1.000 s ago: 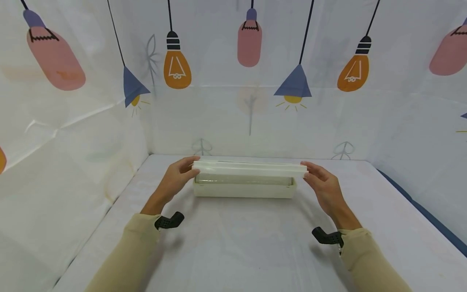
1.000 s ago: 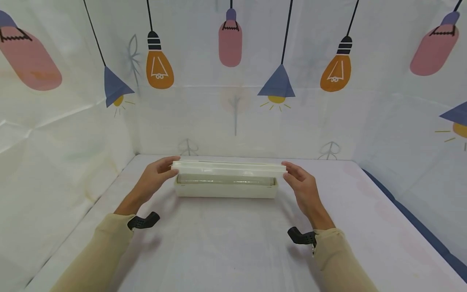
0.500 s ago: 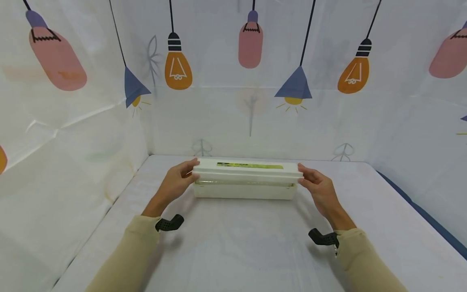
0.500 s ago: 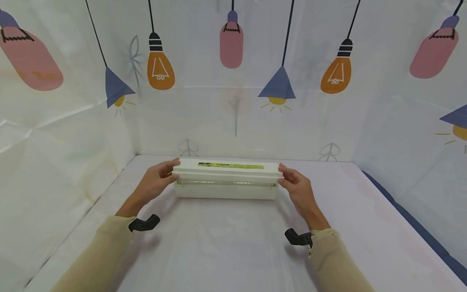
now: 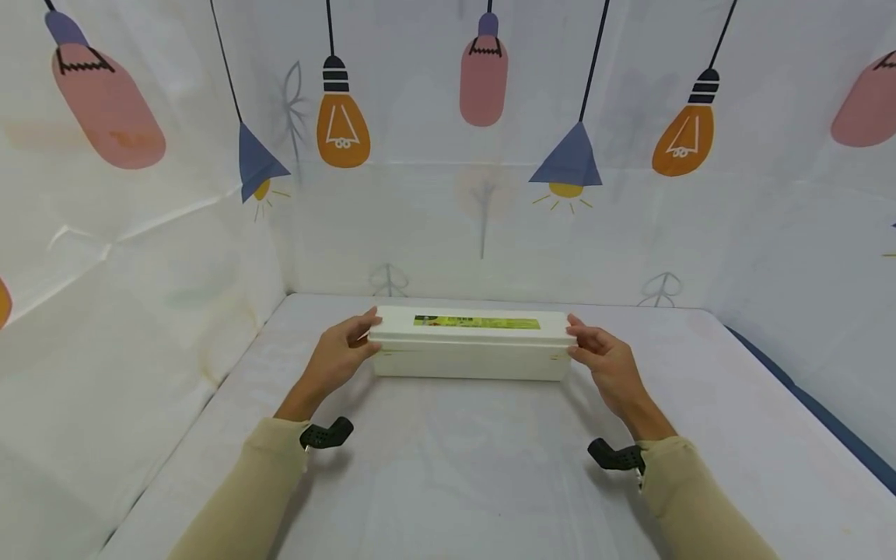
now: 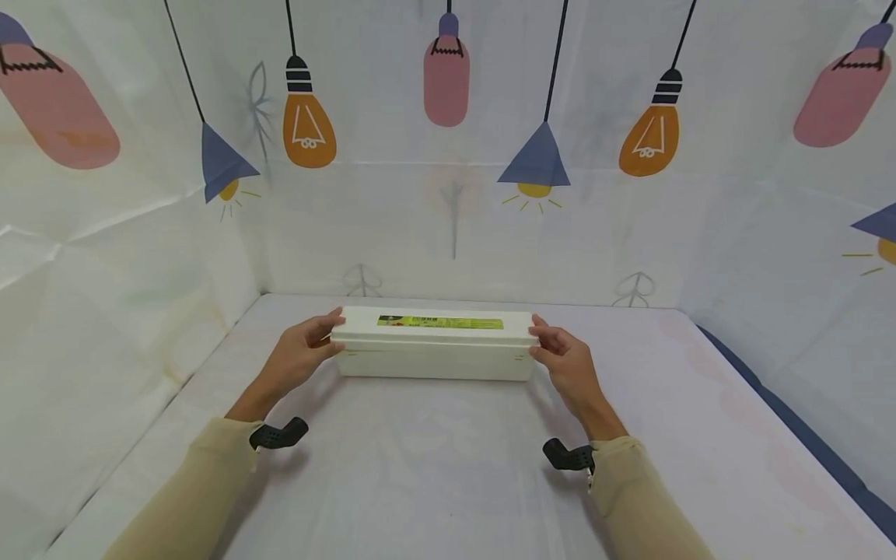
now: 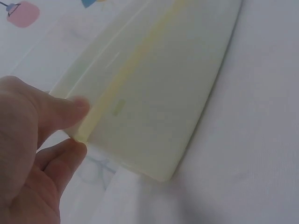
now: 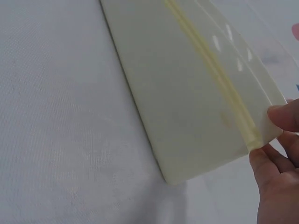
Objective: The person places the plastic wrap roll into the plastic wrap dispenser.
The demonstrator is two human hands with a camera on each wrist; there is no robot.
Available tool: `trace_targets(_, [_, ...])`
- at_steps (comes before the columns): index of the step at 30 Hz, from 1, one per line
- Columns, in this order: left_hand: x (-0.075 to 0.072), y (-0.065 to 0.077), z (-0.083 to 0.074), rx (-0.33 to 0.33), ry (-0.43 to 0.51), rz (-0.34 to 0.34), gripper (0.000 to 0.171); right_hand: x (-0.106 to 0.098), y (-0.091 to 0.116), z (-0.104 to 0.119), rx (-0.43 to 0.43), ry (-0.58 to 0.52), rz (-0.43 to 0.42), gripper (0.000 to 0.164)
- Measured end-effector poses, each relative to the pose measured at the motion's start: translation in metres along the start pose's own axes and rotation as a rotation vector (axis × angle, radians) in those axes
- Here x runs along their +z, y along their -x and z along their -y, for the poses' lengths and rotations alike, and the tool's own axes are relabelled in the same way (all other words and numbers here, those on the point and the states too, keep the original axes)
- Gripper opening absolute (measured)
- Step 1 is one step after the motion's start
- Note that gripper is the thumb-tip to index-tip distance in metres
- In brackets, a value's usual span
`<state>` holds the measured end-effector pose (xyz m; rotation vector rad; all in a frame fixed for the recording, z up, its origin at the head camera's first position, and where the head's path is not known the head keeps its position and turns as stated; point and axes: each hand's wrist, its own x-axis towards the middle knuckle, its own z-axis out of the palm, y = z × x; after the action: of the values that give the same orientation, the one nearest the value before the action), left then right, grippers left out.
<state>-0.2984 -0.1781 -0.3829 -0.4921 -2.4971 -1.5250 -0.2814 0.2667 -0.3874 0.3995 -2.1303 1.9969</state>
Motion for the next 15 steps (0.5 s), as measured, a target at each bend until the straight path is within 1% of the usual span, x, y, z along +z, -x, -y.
trace_targets(6, [-0.0003, 0.0025, 0.0033, -0.021, 0.003, -0.007, 0.045, 0.0025, 0.0004, -0.0002, 0.005, 0.051, -0.003, 0.039])
trace_targets(15, [0.0017, 0.004, 0.0074, -0.02, 0.048, -0.022, 0.044, 0.0024, 0.0003, -0.0015, 0.01, 0.105, -0.007, 0.037])
